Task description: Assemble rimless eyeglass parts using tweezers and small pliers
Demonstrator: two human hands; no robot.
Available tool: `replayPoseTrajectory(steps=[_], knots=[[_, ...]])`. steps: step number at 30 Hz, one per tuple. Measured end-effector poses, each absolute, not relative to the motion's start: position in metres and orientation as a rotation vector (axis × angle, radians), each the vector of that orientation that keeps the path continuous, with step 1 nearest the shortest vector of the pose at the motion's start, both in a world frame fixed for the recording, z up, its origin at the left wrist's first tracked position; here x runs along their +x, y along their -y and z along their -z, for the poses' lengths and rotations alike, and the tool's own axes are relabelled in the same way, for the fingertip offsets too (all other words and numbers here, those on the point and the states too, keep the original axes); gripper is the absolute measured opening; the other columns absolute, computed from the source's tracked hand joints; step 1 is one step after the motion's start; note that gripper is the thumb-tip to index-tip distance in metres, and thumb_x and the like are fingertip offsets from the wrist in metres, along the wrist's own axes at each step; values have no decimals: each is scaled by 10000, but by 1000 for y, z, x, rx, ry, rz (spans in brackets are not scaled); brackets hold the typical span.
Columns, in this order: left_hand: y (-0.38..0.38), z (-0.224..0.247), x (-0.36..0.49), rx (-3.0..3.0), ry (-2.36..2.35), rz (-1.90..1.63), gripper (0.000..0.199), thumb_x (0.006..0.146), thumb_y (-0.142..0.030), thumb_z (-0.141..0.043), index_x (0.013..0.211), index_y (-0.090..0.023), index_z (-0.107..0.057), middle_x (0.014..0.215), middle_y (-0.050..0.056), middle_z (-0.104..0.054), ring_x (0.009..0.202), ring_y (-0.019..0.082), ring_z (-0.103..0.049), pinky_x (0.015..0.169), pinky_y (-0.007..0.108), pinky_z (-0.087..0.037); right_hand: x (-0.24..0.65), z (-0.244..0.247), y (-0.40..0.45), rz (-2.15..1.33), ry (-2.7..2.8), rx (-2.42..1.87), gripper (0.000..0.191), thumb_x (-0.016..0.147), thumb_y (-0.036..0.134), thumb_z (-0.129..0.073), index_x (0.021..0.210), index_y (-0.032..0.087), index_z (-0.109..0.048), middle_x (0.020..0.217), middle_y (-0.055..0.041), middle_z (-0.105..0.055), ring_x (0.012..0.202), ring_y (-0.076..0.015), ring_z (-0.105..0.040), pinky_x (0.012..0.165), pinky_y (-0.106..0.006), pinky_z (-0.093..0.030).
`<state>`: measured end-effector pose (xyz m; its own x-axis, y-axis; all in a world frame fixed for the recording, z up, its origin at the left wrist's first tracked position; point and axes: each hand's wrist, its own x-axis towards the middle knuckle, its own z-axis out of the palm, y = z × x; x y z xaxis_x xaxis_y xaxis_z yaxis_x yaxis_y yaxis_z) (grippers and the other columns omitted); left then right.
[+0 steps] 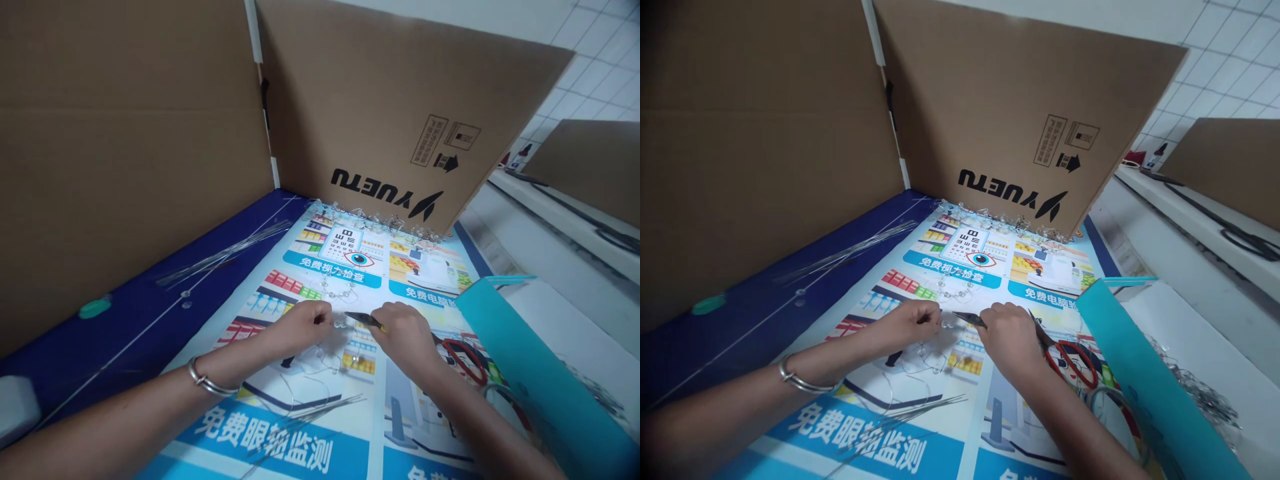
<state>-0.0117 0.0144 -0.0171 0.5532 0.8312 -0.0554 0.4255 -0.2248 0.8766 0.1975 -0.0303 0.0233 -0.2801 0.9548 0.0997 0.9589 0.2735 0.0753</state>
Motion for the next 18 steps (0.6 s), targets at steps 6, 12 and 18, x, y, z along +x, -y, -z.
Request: replayPoseTrajectory(steps=[6,12,18], knots=[[-17,21,-12,1986,-1064,-506,106,689,-206,-456,604,-159,-499,558,-27,-471,530,89,-400,487,195,-253,197,-16,28,43,2508,-1912,227,822,374,-477,716,209,-589,739,-4,-600,735,-139,-533,592,-237,-286],[-15,15,-13,2396,-1165,-442,225,751,-278,-442,563,-161,-481,584,1,-492,547,110,-417,522,227,-235,197,-13,30,39,2534,-1889,219,818,366,-476,722,210,-597,744,-12,-604,748,-152,-534,615,-245,-289],[-11,8,-14,2537,-1214,-506,222,772,-360,-471,675,-165,-518,703,29,-521,644,147,-455,555,241,-281,196,-15,31,45,2545,-1863,217,825,367,-471,742,217,-603,745,-12,-602,765,-157,-533,652,-254,-303]])
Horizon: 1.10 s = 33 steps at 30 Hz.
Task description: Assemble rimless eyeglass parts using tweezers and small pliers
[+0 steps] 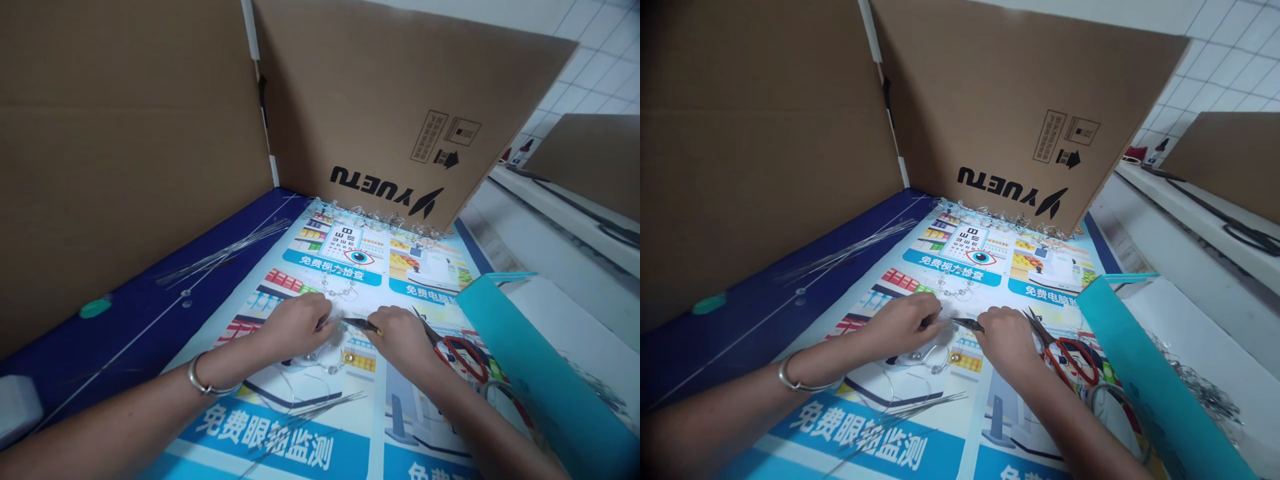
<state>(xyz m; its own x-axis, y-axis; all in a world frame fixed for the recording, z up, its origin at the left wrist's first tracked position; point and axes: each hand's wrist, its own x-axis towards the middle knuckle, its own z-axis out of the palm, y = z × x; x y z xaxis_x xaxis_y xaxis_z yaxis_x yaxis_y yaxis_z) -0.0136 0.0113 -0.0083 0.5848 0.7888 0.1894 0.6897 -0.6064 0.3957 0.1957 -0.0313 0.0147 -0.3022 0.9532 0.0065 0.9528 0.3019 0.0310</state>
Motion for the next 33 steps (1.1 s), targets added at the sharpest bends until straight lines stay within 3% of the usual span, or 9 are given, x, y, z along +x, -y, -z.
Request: replayPoseTrajectory(steps=[5,18,28,33], knots=[[-14,6,-13,2379,-987,-585,165,821,-285,-434,823,-177,-558,772,18,-553,734,138,-491,639,237,-353,195,-12,30,-56,-2516,1848,203,825,352,-475,742,214,-600,753,-16,-599,764,-156,-527,652,-256,-300],[-19,17,-15,2490,-1016,-692,170,839,-231,-430,780,-169,-578,738,24,-562,740,139,-503,678,247,-391,198,-4,34,-55,-2583,1912,175,802,348,-506,723,205,-568,742,-16,-568,751,-162,-483,649,-263,-279],[-19,19,-17,2552,-1102,-679,184,845,-235,-412,760,-164,-560,739,27,-551,750,142,-506,689,251,-398,176,10,41,143,-2747,1963,241,802,433,-498,749,209,-568,756,-20,-545,756,-153,-479,661,-252,-310],[-24,22,-19,2475,-1132,-706,186,848,-244,-408,794,-177,-573,754,18,-560,731,131,-508,676,241,-397,165,18,40,181,-2742,2066,162,776,364,-543,744,205,-555,748,-16,-543,742,-154,-476,646,-249,-317]])
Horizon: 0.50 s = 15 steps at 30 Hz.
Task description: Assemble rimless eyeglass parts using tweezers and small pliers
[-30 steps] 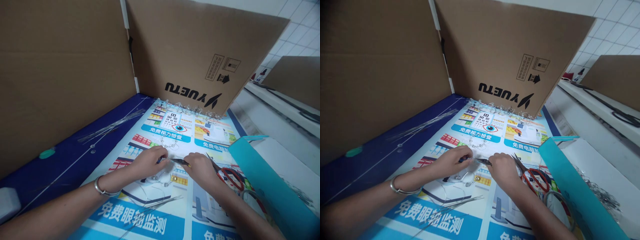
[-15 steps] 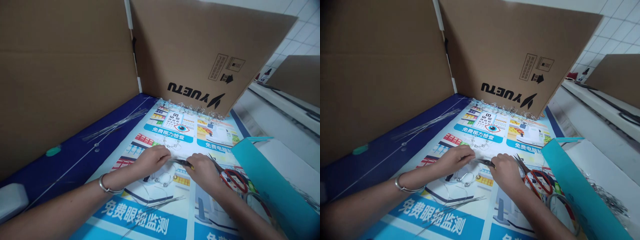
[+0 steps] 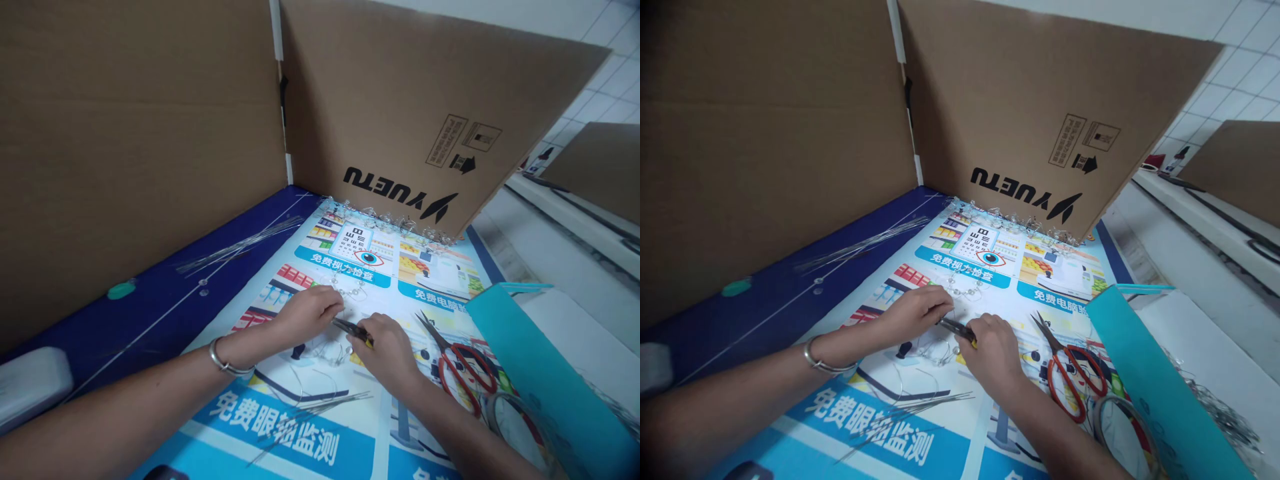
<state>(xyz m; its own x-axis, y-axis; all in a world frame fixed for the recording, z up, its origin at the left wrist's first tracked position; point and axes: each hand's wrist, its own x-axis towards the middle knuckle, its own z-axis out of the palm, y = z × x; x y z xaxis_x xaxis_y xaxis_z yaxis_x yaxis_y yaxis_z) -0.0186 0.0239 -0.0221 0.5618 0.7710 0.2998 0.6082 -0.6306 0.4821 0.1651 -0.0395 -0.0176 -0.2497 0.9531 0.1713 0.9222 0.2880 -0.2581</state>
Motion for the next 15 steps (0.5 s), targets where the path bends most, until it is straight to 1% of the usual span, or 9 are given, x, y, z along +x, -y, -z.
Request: replayPoseTrajectory(steps=[3,8,11,14,15], knots=[[-26,22,-20,2469,-1134,-712,185,842,-239,-416,779,-177,-578,742,14,-559,720,128,-508,670,236,-396,164,20,38,-180,2235,-1710,124,761,323,-557,727,204,-546,730,-10,-539,727,-151,-475,629,-244,-317],[-25,19,-23,2550,-1129,-727,184,837,-219,-412,776,-170,-578,754,27,-562,751,138,-511,683,242,-395,164,22,38,-211,2218,-1671,131,757,337,-562,747,207,-551,733,-9,-540,730,-154,-475,630,-247,-327],[-25,18,-24,2615,-1129,-708,182,835,-221,-413,762,-163,-569,761,33,-563,771,147,-510,689,249,-393,163,24,41,-212,2270,-1593,133,751,339,-568,762,206,-564,731,-14,-538,748,-162,-473,665,-262,-338],[-25,18,-26,2642,-1122,-686,190,839,-216,-402,745,-160,-558,751,31,-563,764,146,-509,678,248,-388,163,25,46,-194,2355,-1476,106,750,283,-554,819,206,-577,773,-27,-545,793,-175,-470,722,-288,-342],[-26,18,-26,2645,-1118,-679,195,841,-216,-398,741,-160,-557,746,30,-563,758,145,-508,673,247,-387,163,25,47,-183,2376,-1440,130,743,254,-547,860,205,-578,796,-33,-548,809,-180,-468,739,-298,-341]])
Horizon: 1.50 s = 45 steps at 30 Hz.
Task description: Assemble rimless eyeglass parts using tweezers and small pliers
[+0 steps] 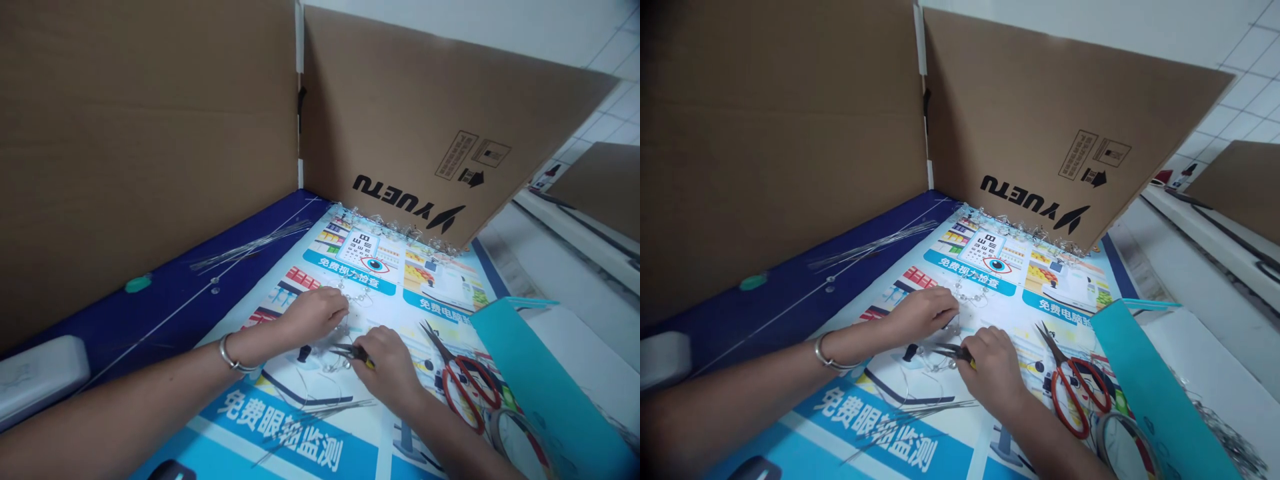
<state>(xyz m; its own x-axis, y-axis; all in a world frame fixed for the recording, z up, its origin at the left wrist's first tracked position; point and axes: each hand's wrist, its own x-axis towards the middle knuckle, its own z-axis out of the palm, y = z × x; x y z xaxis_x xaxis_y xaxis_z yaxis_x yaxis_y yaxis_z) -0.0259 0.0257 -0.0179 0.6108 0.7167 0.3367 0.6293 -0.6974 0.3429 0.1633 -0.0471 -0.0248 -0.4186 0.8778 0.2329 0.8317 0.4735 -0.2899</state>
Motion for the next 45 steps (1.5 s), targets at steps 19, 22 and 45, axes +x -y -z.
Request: replayPoseTrajectory(steps=[19,22,45], knots=[[-26,7,-33,2887,-912,-527,215,827,-140,-388,696,-156,-559,695,40,-517,730,159,-467,651,268,-358,162,16,51,-214,2617,-1270,252,714,165,-496,949,217,-570,843,-34,-547,835,-177,-444,765,-312,-320],[-26,5,-33,2889,-934,-516,219,825,-130,-386,695,-158,-560,699,43,-518,736,164,-462,645,270,-356,161,15,51,-229,2612,-1285,264,709,163,-497,957,222,-567,844,-31,-546,833,-176,-443,767,-312,-319],[-24,4,-30,2939,-828,-578,177,816,-121,-406,694,-156,-529,686,37,-489,713,158,-427,650,277,-342,162,16,50,-226,2580,-1260,231,727,169,-488,934,228,-574,829,-29,-557,820,-172,-456,762,-313,-333]])
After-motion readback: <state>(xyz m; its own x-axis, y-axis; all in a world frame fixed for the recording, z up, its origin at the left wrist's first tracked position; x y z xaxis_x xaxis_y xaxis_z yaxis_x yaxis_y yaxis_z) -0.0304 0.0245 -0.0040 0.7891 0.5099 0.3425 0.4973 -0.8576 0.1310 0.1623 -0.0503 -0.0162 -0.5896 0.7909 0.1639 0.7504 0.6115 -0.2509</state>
